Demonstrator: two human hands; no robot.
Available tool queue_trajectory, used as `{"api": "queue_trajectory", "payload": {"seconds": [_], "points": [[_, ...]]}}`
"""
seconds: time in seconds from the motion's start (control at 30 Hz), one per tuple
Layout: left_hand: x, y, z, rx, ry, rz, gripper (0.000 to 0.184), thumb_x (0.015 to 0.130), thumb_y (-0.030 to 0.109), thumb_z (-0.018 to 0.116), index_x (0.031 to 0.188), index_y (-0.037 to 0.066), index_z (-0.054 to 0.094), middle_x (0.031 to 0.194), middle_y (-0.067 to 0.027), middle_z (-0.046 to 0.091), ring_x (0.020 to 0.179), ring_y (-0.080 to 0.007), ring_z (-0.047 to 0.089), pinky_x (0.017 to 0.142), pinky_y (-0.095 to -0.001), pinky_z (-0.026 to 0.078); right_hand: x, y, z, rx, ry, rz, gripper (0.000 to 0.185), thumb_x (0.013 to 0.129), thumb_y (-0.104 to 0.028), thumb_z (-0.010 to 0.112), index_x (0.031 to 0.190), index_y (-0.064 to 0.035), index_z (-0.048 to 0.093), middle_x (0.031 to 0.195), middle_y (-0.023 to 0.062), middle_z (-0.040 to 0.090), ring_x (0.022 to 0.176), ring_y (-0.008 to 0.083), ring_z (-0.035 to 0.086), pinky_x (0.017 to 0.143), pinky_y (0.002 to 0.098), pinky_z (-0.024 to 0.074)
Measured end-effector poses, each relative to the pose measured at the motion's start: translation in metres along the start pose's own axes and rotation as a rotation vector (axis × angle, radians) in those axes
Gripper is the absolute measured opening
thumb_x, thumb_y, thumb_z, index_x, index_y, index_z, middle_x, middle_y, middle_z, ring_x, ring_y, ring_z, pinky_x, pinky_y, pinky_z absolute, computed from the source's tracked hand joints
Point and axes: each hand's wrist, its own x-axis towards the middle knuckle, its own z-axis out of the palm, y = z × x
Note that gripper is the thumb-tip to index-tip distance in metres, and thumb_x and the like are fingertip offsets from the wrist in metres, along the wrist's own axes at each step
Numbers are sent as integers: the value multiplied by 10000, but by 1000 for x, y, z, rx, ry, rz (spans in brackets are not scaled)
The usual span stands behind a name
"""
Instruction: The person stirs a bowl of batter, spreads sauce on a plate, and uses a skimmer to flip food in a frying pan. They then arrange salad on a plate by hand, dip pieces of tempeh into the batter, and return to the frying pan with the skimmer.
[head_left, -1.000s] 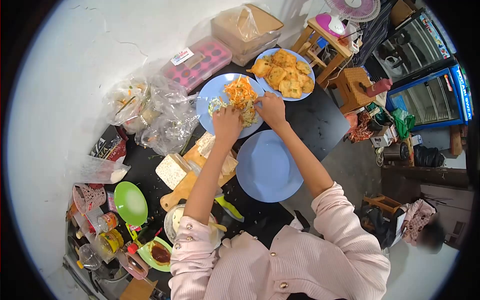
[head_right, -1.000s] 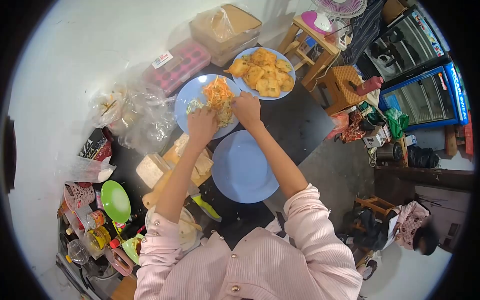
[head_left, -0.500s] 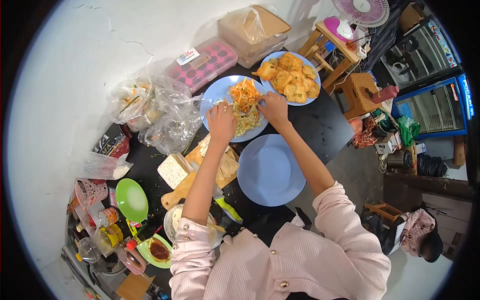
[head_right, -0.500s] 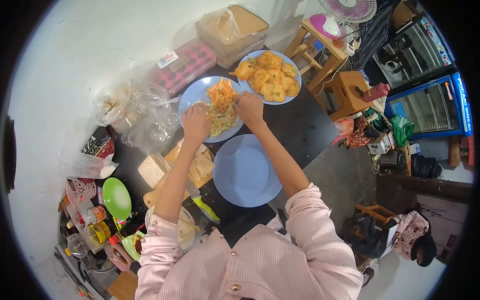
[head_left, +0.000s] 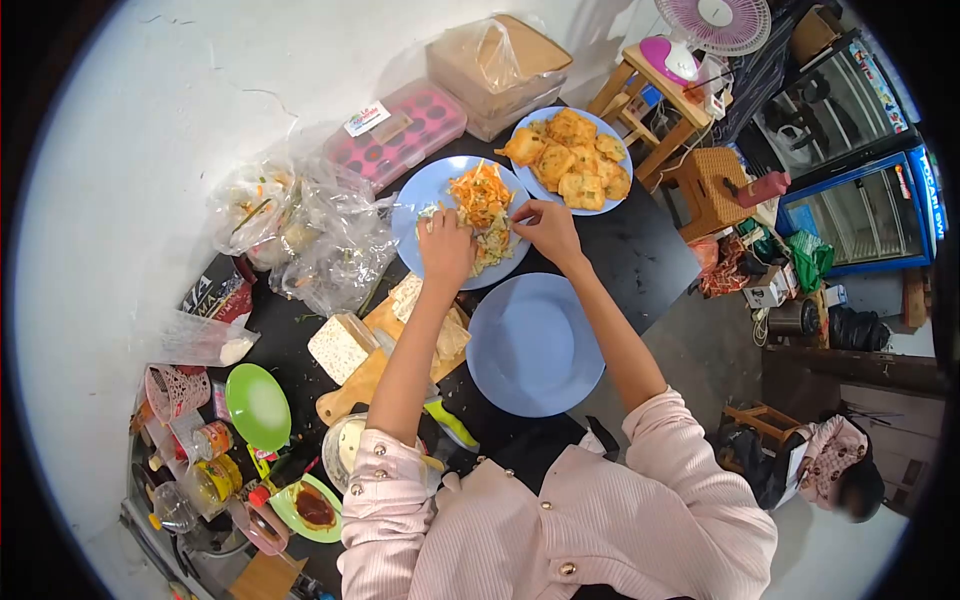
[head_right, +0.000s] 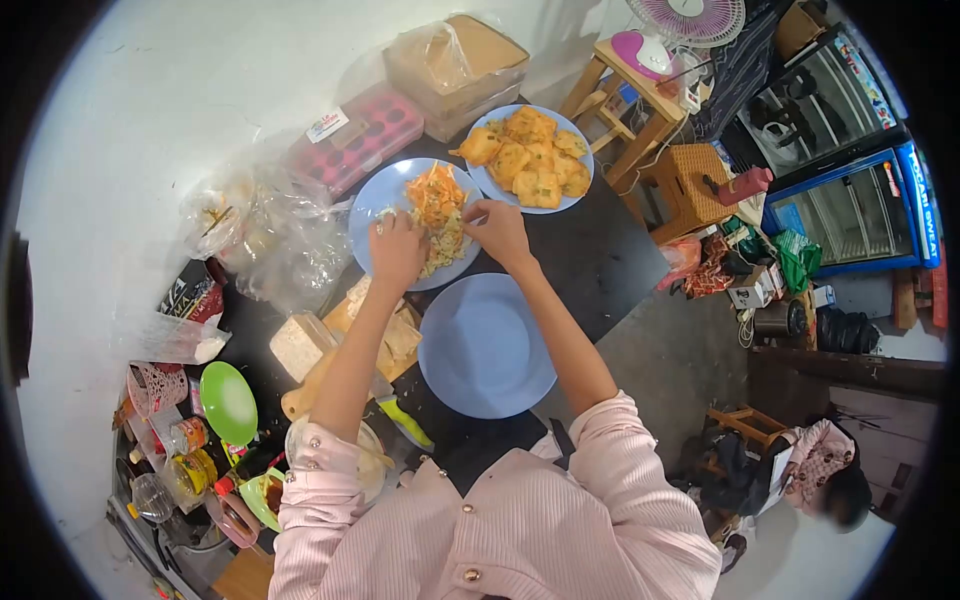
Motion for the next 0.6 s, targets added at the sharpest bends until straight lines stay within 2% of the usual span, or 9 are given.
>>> {"api": "queue_trajectory", "payload": {"seconds": [0.07,0.17,0.37,0.53,0.6], "points": [[0,-2,2,-16,-38,-15,187,648,211,639,825,168,681,919,-33,521,917,-198,469,825,-423,317,1,1,-1,5,-10,18,149,676,-127,674,796,-38,671,746,67,664,651,166,632,622,276,490],[0,-1,2,-153,-25,-29,182,606,171,651,782,137,681,957,-66,516,981,-219,452,892,-447,290,1,6,2,4,-15,39,174,685,-132,672,832,-39,676,764,80,666,672,172,638,634,280,492],[10,3,-6,-88,-135,-4,128,657,200,650,757,126,677,970,-70,524,987,-222,452,900,-462,290,4,9,6,55,-50,44,230,706,-153,663,900,-30,669,801,113,664,724,188,642,662,289,490],[13,0,9,-11,-59,19,92,688,207,642,725,123,652,938,-45,522,949,-207,472,862,-472,299,1,6,5,71,-45,84,236,746,-168,643,927,-17,656,811,132,654,760,213,635,688,299,480],[13,0,4,-32,-38,-4,89,696,208,634,726,126,655,920,-38,539,930,-199,491,859,-470,301,1,8,5,65,-31,32,242,775,-172,635,949,-4,646,832,124,648,747,176,624,670,280,475]]}}
